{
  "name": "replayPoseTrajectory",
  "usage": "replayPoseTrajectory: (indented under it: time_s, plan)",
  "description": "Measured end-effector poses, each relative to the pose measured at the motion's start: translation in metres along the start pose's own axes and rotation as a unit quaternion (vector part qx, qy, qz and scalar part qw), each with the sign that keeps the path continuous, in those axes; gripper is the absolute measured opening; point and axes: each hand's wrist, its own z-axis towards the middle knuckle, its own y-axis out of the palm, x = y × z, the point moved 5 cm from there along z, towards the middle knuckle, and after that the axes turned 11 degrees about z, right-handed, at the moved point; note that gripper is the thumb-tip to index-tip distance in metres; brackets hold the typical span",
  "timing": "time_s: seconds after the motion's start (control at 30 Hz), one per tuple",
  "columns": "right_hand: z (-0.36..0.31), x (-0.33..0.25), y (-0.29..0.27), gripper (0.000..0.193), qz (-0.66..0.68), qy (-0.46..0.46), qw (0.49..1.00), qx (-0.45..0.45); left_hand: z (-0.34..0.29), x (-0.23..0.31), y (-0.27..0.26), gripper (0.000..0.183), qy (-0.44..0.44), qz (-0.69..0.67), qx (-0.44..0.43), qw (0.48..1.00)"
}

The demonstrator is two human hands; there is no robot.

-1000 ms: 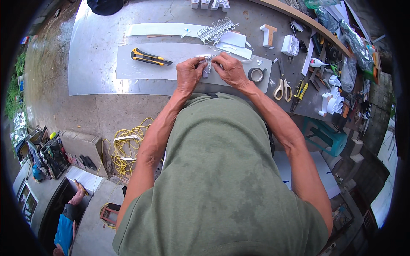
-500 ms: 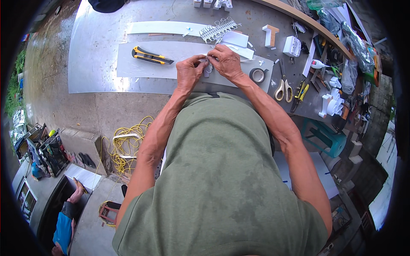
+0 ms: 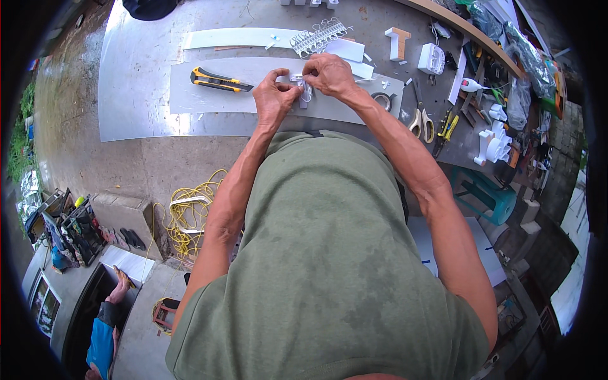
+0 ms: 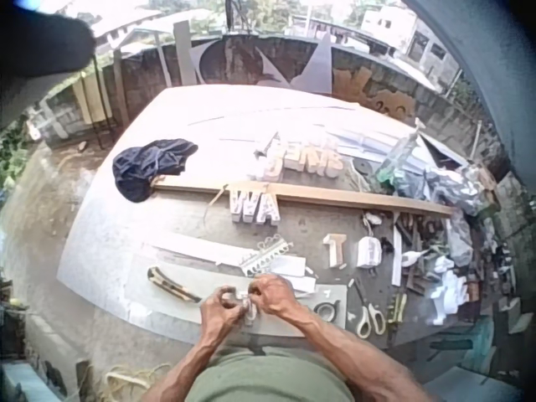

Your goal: The recorder is assembling components for a sign, specifically working with wiring and LED strips on a table.

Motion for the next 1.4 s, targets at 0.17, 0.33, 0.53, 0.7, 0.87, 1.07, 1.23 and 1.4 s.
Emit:
replayPoseTrajectory:
  time_s: [0.17,0.33,0.53,0.7,0.87,1.07,1.23,1.4]
  plan:
    - [0.008,0.005,-0.002,0.017,0.046,0.068,0.995,-0.056,0.002,0.003,-0.002,0.055,-0.013,0.074,0.011,0.997]
    - [0.012,0.01,0.002,0.018,0.05,0.061,0.994,-0.069,0.009,-0.005,-0.002,0.055,-0.033,0.108,0.031,0.993]
    - [0.014,0.008,-0.002,0.018,0.049,0.07,0.993,-0.08,0.009,0.002,-0.004,0.05,-0.096,0.062,-0.002,0.993]
    - [0.013,0.007,-0.002,0.018,0.053,0.07,0.993,-0.075,0.008,0.004,-0.006,0.049,-0.088,0.073,-0.009,0.993]
    - [0.013,0.008,-0.002,0.019,0.057,0.076,0.992,-0.082,0.008,0.005,-0.007,0.049,-0.084,0.076,-0.013,0.993]
    - [0.012,0.012,-0.001,0.018,0.07,0.084,0.991,-0.077,0.008,0.006,-0.006,0.049,-0.083,0.076,-0.015,0.994]
    - [0.011,0.008,-0.003,0.018,0.064,0.078,0.992,-0.078,0.009,0.0,-0.005,0.049,-0.081,0.059,-0.013,0.995]
    - [0.011,0.01,-0.002,0.018,0.065,0.084,0.991,-0.078,0.008,0.003,-0.005,0.048,-0.081,0.062,-0.017,0.995]
